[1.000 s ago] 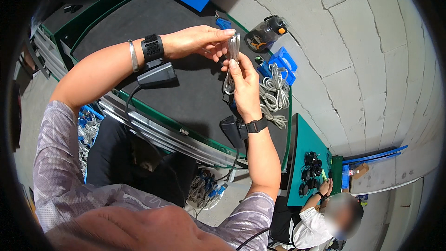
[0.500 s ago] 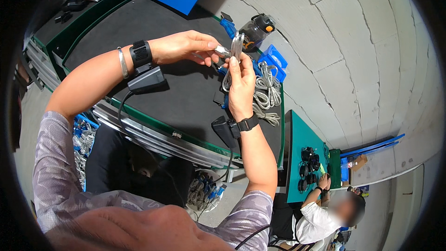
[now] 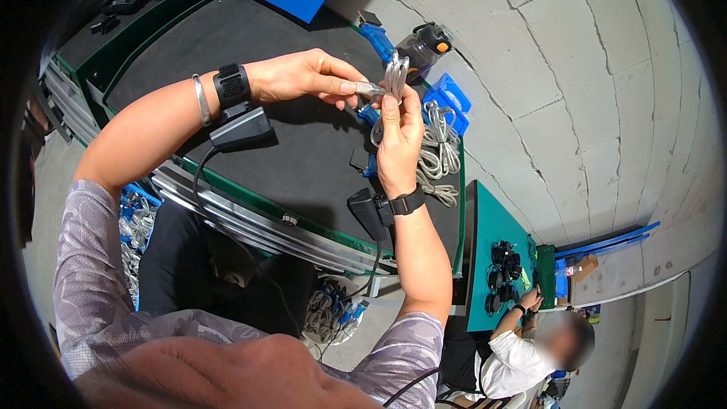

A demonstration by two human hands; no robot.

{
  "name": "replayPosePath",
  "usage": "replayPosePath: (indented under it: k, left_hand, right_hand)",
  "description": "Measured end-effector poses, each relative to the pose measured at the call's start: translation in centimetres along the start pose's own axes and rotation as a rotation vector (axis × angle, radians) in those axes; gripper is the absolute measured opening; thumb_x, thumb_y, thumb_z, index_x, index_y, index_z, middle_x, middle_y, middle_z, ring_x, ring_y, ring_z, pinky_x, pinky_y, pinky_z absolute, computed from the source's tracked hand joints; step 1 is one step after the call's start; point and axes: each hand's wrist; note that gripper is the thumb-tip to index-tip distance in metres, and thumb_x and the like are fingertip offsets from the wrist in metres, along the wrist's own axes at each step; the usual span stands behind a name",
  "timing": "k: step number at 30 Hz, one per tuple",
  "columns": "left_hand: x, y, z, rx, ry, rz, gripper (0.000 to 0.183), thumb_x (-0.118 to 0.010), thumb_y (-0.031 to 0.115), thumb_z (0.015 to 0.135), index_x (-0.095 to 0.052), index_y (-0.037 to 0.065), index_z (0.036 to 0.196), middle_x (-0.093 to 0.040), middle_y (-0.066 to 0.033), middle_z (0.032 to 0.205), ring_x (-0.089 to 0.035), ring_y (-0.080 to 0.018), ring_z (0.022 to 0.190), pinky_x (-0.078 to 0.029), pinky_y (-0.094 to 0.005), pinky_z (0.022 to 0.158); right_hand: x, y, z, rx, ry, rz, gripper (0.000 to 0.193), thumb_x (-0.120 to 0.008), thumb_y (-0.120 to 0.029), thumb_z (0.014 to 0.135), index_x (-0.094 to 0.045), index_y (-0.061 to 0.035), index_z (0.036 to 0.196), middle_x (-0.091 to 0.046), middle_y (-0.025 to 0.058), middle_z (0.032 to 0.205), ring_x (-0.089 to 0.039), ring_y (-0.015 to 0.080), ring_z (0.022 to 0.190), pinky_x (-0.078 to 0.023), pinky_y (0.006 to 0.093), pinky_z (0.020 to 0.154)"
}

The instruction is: Sorting electronic cables and connectors from a blue crate onto a tool chest.

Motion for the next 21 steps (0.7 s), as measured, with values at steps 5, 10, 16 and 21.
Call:
replayPosePath:
  k: [5,10,16,21]
  left_hand:
    - [-0.10,0.09,-0.03,0.005,0.011,-0.016,0.036,-0.054,0.028,0.098,-0.061,0.005,0.125,-0.065,0.0001,0.097,-0.057,-0.0060,0.090,-0.047,-0.0219,0.082]
    - [-0.09,0.05,0.08,0.003,0.025,0.040,0.036,-0.053,0.027,0.099,-0.061,0.004,0.124,-0.065,-0.0003,0.095,-0.056,-0.0066,0.087,-0.047,-0.0230,0.081]
    - [-0.15,0.22,0.11,-0.085,0.050,0.150,0.036,-0.052,0.025,0.099,-0.060,-0.001,0.123,-0.064,-0.0015,0.090,-0.056,-0.0082,0.082,-0.048,-0.0248,0.080]
    - [-0.23,0.40,0.12,-0.074,0.065,0.175,0.036,-0.052,0.024,0.099,-0.060,-0.001,0.123,-0.064,-0.0017,0.088,-0.055,-0.0081,0.080,-0.048,-0.0247,0.079]
  right_hand:
    - [0.08,0.06,0.03,-0.017,-0.005,-0.006,0.025,-0.052,-0.021,0.100,-0.055,-0.0011,0.114,-0.058,0.0028,0.097,-0.052,0.0106,0.088,-0.042,0.0251,0.081]
    - [0.13,0.19,0.10,-0.044,-0.009,0.002,0.028,-0.051,-0.025,0.100,-0.055,-0.0004,0.113,-0.058,0.0027,0.095,-0.051,0.0102,0.087,-0.042,0.0248,0.080]
    - [0.21,0.43,0.18,-0.126,0.002,0.076,0.030,-0.051,-0.029,0.100,-0.057,-0.0021,0.113,-0.059,-0.0001,0.092,-0.051,0.0076,0.084,-0.039,0.0219,0.074]
    - [0.25,0.59,0.24,-0.151,-0.008,0.113,0.031,-0.051,-0.030,0.100,-0.058,-0.0035,0.115,-0.060,-0.0023,0.091,-0.051,0.0055,0.081,-0.036,0.0196,0.069]
Point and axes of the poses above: each hand's wrist, its own z-axis towards the middle knuckle, its own x-axis out of the back of the hand, y = z × x
